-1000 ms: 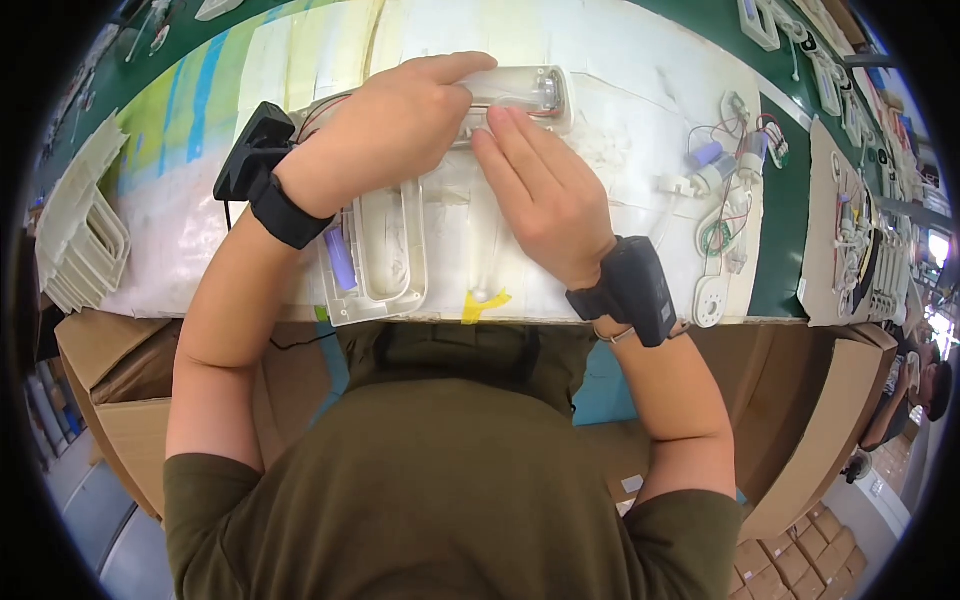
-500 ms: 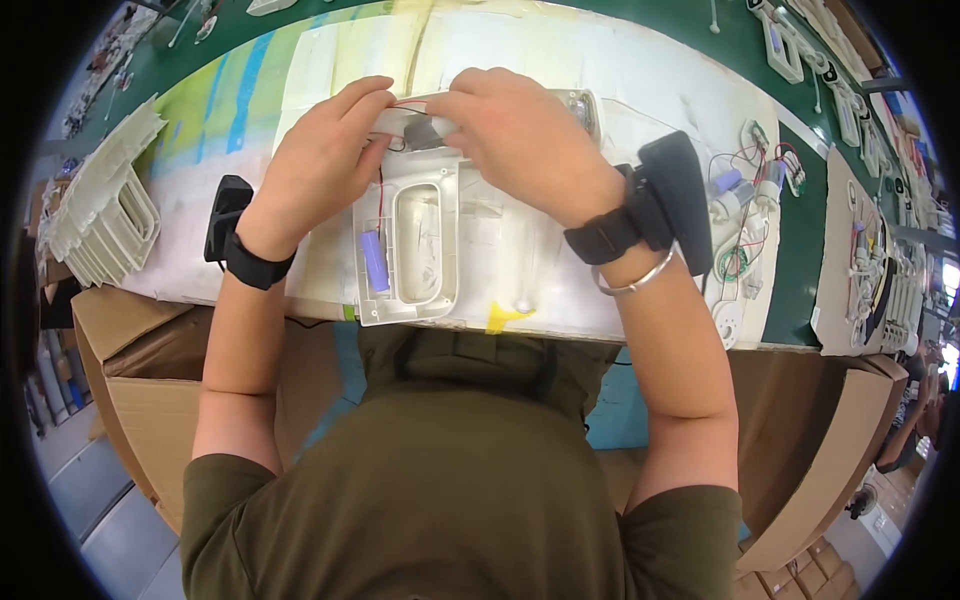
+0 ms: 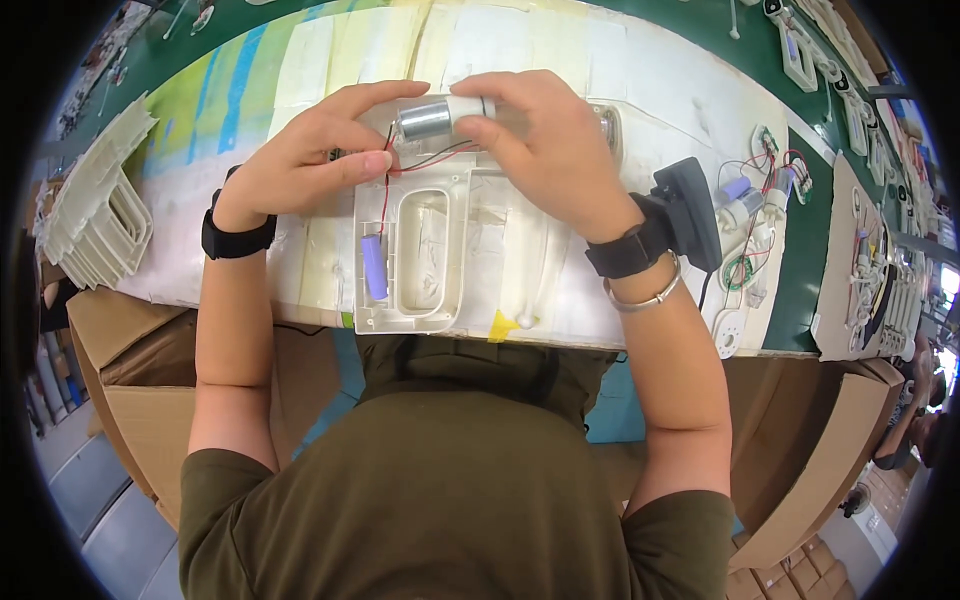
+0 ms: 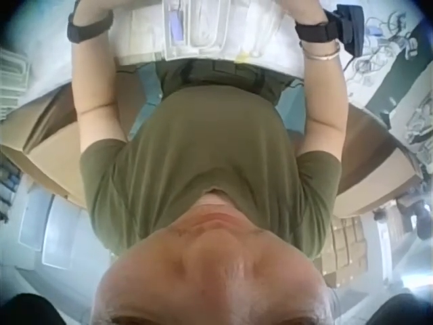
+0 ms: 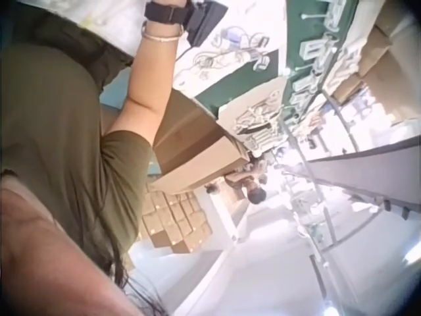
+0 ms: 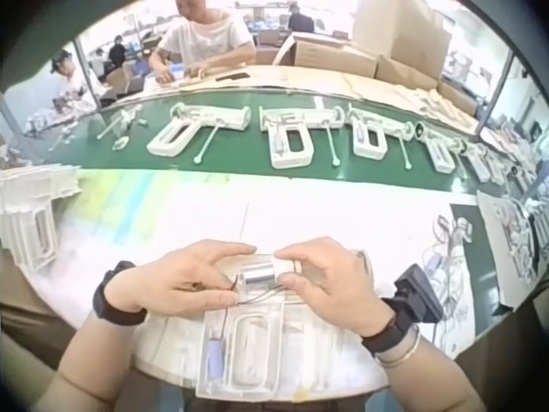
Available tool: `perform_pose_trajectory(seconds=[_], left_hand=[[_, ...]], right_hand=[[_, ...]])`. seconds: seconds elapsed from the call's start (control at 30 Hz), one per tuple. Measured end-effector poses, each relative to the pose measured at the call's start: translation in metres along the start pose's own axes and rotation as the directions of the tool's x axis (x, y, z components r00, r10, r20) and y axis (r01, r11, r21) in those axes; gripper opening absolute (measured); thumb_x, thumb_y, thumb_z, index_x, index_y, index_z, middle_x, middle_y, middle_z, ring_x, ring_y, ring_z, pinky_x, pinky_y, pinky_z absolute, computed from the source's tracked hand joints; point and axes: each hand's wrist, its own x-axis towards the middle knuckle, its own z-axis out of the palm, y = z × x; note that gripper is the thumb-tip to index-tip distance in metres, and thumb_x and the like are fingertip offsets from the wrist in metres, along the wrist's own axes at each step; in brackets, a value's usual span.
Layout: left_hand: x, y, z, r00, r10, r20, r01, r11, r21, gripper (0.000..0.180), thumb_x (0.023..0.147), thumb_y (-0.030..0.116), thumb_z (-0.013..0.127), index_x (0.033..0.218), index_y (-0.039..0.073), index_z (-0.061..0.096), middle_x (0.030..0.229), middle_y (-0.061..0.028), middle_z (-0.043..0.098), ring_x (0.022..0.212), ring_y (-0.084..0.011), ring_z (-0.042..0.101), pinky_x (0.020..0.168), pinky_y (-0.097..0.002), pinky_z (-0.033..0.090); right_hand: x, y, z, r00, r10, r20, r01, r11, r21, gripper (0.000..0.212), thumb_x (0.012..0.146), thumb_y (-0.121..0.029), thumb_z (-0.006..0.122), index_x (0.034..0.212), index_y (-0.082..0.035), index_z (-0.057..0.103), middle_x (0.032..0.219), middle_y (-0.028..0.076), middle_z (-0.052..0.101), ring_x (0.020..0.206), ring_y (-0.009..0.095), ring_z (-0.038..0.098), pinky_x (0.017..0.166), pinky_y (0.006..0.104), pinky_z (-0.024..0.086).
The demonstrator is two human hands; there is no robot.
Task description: The recorder is assembling electronic components, including motors and circuit boards, into plastic device housings on an assembly line.
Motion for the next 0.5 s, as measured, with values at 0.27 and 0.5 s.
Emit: perform_pose_trajectory(seconds=[0.27, 0.5], left_hand=[[0.009, 0.002, 0.023, 0.988, -0.079, -0.132, 0.133, 0.868, 0.479, 0.018, 0.074, 0.017, 0.071, 0.072, -0.001, 0.067, 0.127, -0.0165, 0.054, 0.108, -0.0337, 0.053, 0.09, -0.0388, 0.044], [0.002, 0.017, 0.023, 0.945, -0.011, -0.325, 0.192, 0.827, 0.528, 0.039, 0.074, 0.021, 0.072, 0.103, -0.002, 0.061, 0.122, -0.0176, 0.056, 0.109, -0.0351, 0.053, 0.091, -0.0397, 0.044]], right_hand=[[0.0, 0.0, 0.009, 0.981, -0.186, 0.056, 0.194, 0.943, -0.272, 0.023, 0.076, -0.017, 0.071, 0.096, -0.007, 0.066, 0.09, 0.008, 0.062, 0.087, 0.026, 0.056, 0.077, 0.0344, 0.046], [-0.02, -0.012, -0.008, 0.997, -0.051, -0.058, 0.039, 0.981, -0.191, 0.018, 0.074, -0.017, 0.072, 0.086, -0.007, 0.064, 0.087, 0.006, 0.062, 0.089, 0.025, 0.054, 0.08, 0.034, 0.045]])
